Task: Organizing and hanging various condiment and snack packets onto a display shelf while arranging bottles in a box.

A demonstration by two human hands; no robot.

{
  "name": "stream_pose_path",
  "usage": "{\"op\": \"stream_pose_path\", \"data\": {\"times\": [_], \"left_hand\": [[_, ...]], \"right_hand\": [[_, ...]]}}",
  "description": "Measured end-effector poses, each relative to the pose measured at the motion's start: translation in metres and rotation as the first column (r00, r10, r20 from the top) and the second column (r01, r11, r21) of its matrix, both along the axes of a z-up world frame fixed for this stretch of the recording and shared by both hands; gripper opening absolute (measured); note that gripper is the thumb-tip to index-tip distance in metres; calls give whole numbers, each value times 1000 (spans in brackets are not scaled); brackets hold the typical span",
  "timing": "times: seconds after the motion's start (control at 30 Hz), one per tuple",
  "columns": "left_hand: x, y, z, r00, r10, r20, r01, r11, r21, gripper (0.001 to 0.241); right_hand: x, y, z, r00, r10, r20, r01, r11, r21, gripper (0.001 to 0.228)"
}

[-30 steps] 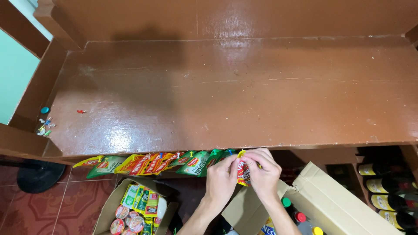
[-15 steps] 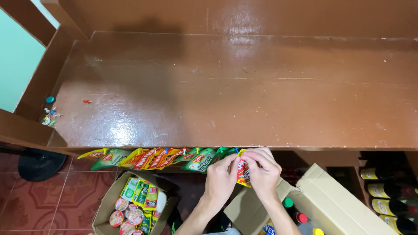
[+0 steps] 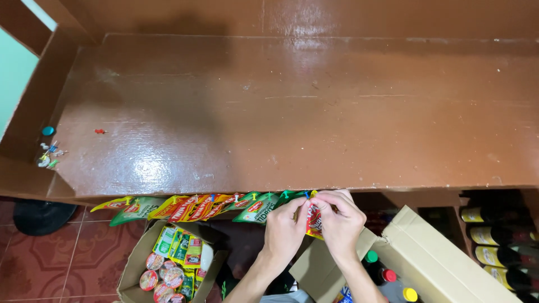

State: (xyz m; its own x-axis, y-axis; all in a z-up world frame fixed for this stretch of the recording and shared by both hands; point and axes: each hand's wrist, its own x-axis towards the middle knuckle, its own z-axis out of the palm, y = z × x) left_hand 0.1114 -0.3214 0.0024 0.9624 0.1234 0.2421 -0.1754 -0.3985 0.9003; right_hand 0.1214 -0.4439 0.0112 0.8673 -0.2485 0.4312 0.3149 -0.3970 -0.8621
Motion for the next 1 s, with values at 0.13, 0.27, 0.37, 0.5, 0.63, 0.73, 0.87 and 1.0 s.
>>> {"op": "stream_pose_path", "data": {"times": [0.13,0.27,0.37,0.5,0.63,0.73,0.87,1.0], "left_hand": [[6,2,-4,1000,-13,-19,13,1000,-19,17],[0,2,4,998,-21,56,23,999,-32,18],[-5,3,15,999,-30,45,33,997,-67,17],[-5,5,13,998,-17,52,10,992,127,20],[-3,10,39,997,24,-69,6,913,407,28],[1,11,35,1000,5,6,-7,919,394,31],[7,10,29,999,29,-43,-5,881,472,34],[7,10,29,993,68,-93,-12,864,503,37]], "right_hand": [[7,5,4,999,-44,-6,44,999,-17,9],[2,3,5,986,-117,-120,115,993,-19,10],[3,1,13,976,-113,-185,116,993,5,12],[-5,4,29,980,-87,-179,71,993,-96,14],[-8,7,28,992,-92,-89,75,981,-177,12],[-6,7,24,996,-93,-11,89,976,-199,13],[-3,3,20,989,-124,86,145,937,-317,15],[-2,1,13,989,-114,92,138,936,-323,15]]}}
